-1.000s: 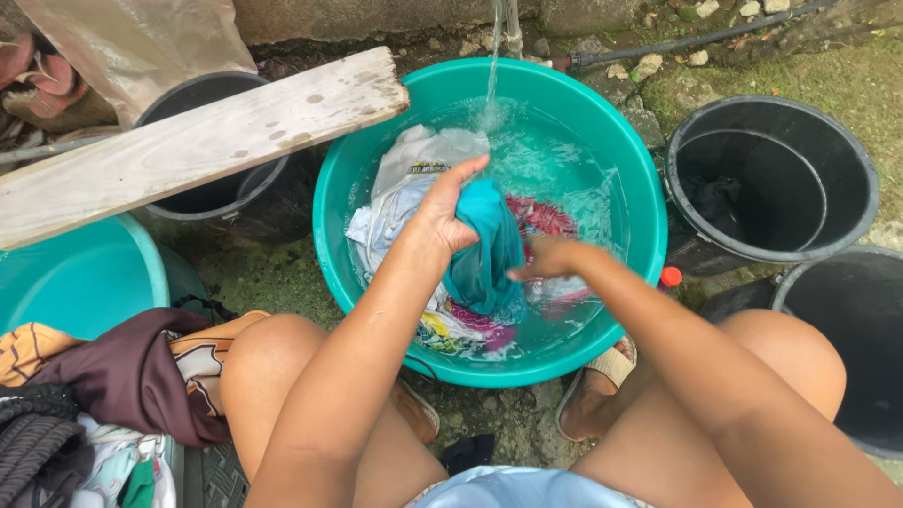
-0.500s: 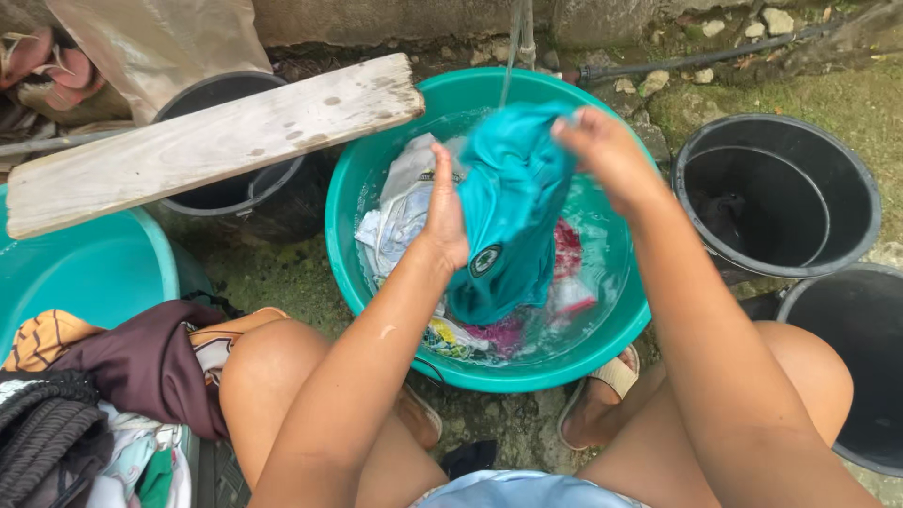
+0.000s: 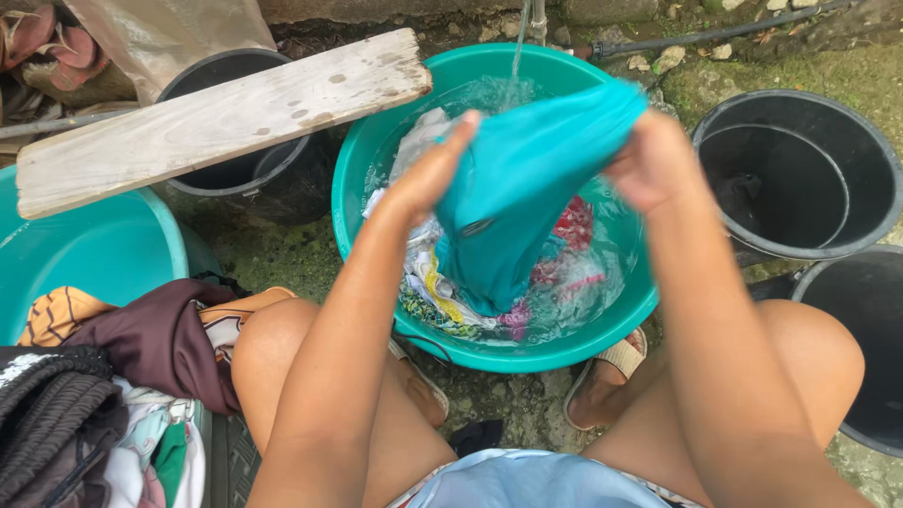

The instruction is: The person washes clothes by hand in a basin, scrubbing different garments including black, teal, yellow, and white items with their hands in soapy water and then rinsing them.

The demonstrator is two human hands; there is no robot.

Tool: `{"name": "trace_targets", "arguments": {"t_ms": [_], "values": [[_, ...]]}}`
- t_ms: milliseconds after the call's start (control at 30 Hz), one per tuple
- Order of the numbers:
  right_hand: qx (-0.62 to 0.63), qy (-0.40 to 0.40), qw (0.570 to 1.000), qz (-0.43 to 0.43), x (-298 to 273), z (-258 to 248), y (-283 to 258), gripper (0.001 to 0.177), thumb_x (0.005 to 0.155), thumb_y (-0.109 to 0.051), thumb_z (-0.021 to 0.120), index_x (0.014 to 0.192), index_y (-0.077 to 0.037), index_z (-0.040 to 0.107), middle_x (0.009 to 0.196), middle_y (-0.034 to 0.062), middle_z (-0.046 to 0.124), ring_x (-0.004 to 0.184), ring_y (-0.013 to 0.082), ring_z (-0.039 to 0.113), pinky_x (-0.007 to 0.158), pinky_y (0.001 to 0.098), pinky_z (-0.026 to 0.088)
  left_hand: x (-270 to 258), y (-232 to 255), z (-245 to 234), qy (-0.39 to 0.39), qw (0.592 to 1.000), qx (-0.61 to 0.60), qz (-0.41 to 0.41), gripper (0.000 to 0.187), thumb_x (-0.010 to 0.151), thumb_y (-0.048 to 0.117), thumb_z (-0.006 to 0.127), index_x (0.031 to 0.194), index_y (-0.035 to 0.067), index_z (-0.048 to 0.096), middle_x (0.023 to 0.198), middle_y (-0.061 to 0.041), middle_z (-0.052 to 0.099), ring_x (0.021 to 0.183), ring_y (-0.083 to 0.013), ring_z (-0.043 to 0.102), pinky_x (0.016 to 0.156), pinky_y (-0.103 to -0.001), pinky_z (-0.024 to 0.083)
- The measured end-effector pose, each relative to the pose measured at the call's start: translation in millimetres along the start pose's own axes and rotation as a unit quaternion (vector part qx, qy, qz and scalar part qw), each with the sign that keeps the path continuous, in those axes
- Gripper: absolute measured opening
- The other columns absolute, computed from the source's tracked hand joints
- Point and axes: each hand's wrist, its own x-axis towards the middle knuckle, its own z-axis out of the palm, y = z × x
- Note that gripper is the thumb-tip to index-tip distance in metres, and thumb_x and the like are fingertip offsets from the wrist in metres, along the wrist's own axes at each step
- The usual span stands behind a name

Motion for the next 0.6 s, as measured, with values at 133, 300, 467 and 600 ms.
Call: {"name": "trace_targets", "arguments": {"t_ms": [133,300,467,600], "values": [[-0.125,0.107,0.974,-0.154,-14,-25,-48,0.034,0.096,-0.015,0.070,0.124,0.000,0.059,0.117,0.0199,0.070,0.100,0.0285,0.068,0.082,0.0411,0.062,4,-4,-46,0.139,0.978,0.142,-0.065,0.081,0.083,0.057,0.080,0.115,-0.017,0.074,0.103,-0.023,0.079,0.088,-0.0312,0.075,0.078,-0.044,0.059],[-0.525,-0.017,0.827,-0.202,-1,-27,18,0.114,0.068,-0.023,0.090,0.154,0.002,0.020,0.150,0.0357,0.031,0.133,0.0493,0.041,0.100,0.0550,0.044,9,-15,25,0.218,0.903,0.277,0.246,0.060,0.086,0.044,0.082,0.127,0.007,0.058,0.113,-0.016,0.072,0.101,-0.0354,0.071,0.086,-0.046,0.056],[-0.695,-0.044,0.718,0.006,39,-23,176,0.067,0.086,-0.059,0.069,0.132,-0.012,0.058,0.117,0.0239,0.071,0.109,0.0434,0.068,0.093,0.0560,0.053,19,-59,66,0.054,0.865,0.478,0.141,0.067,0.082,0.044,0.080,0.139,0.023,0.052,0.145,-0.008,0.055,0.142,-0.0338,0.047,0.114,-0.053,0.040],[-0.771,-0.060,0.617,0.145,9,-54,280,0.067,0.091,-0.054,0.064,0.148,-0.027,0.041,0.144,0.0166,0.047,0.137,0.0392,0.043,0.102,0.0657,0.039,12,-150,71,-0.119,0.759,0.625,-0.140,0.124,0.070,0.058,0.087,0.163,0.035,0.007,0.172,-0.014,-0.004,0.153,-0.0527,-0.008,0.118,-0.072,0.001]]}}
